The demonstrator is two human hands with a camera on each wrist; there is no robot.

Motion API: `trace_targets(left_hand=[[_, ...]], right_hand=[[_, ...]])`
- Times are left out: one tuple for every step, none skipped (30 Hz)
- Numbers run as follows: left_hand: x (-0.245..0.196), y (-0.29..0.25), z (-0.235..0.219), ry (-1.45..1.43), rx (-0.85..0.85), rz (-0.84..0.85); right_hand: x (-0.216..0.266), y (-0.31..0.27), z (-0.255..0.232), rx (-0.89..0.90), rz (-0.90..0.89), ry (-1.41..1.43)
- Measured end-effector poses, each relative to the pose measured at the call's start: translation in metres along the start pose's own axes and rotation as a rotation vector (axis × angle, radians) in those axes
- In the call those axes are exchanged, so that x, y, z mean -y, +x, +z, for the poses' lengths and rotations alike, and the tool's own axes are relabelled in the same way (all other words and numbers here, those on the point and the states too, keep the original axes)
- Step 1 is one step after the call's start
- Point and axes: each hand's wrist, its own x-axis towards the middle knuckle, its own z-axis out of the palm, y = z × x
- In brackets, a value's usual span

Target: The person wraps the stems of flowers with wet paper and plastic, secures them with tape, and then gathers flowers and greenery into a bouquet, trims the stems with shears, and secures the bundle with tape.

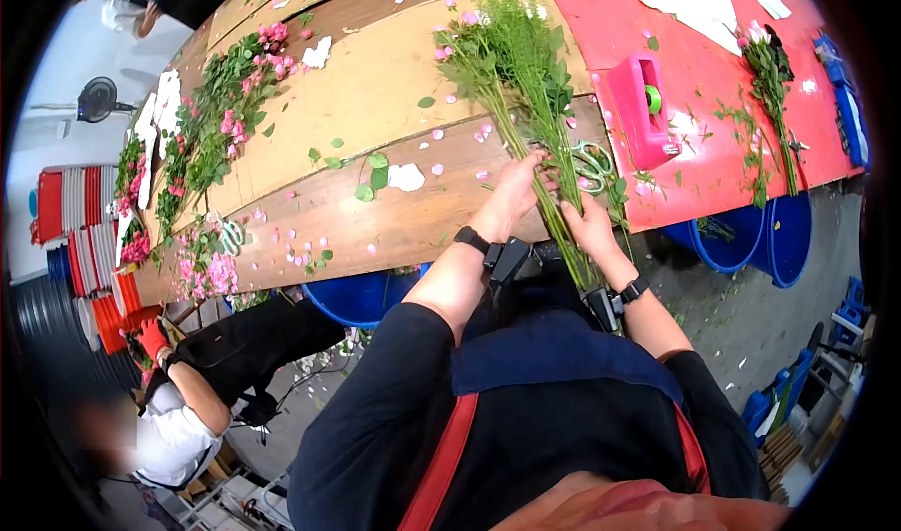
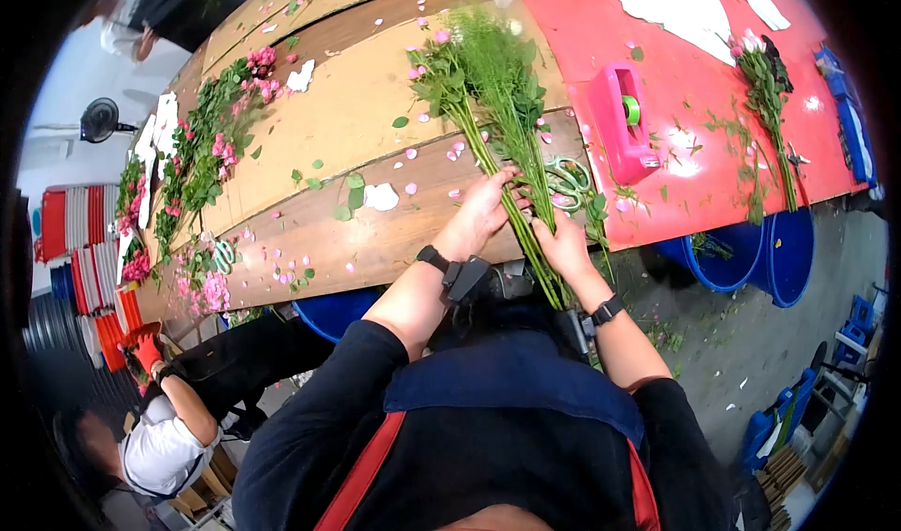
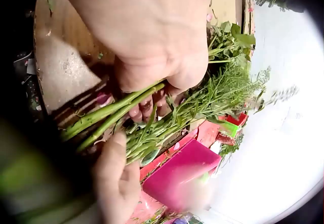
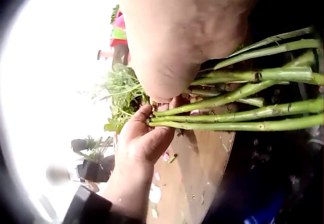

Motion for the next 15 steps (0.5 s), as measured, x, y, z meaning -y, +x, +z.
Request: trace_targets(left_hand=[[-0.001,-0.002,0.001,-0.028,0.025,-0.017],[-0.002,-0.003,0.003,-0.057,0.051,-0.033],[-0.004,-0.004,0.005,-0.085,0.077,-0.049],[-0.004,-0.007,0.006,-0.107,0.148,-0.046],[-0.004,-0.008,0.009,-0.108,0.158,-0.037],[-0.005,-0.010,0.013,-0.108,0.168,-0.026],[-0.007,-0.013,0.019,-0.108,0.177,-0.015],[-0.007,-0.017,0.025,-0.110,0.186,0.032],[-0.007,-0.018,0.025,-0.093,0.215,0.019],[-0.008,-0.019,0.026,-0.075,0.245,0.007],[-0.011,-0.020,0.025,-0.056,0.275,-0.004],[-0.016,-0.025,0.029,-0.041,0.277,-0.021],[-0.019,-0.027,0.029,0.004,0.277,0.009],[-0.021,-0.030,0.030,0.047,0.275,0.038],[-0.023,-0.033,0.030,0.089,0.273,0.067]], right_hand=[[-0.011,0.002,0.002,0.012,0.033,0.083],[-0.022,0.003,0.005,0.023,0.066,0.165],[-0.017,0.004,0.004,0.034,0.100,0.246],[-0.012,0.005,0.003,0.061,0.196,0.336],[-0.006,0.003,0.001,0.097,0.204,0.315],[0.011,-0.001,-0.003,0.133,0.212,0.293],[0.023,-0.003,-0.005,0.169,0.219,0.272],[0.028,-0.003,-0.005,0.200,0.264,0.212],[0.024,-0.003,-0.002,0.120,0.153,0.120],[0.016,-0.003,0.004,0.039,0.040,0.028],[0.010,-0.002,0.006,-0.043,-0.075,-0.062],[0.012,-0.002,0.002,-0.018,-0.025,-0.041],[0.014,-0.003,-0.004,0.060,0.118,0.036],[0.019,-0.007,-0.010,0.047,0.037,0.056],[0.023,-0.012,-0.015,0.034,-0.045,0.076]])
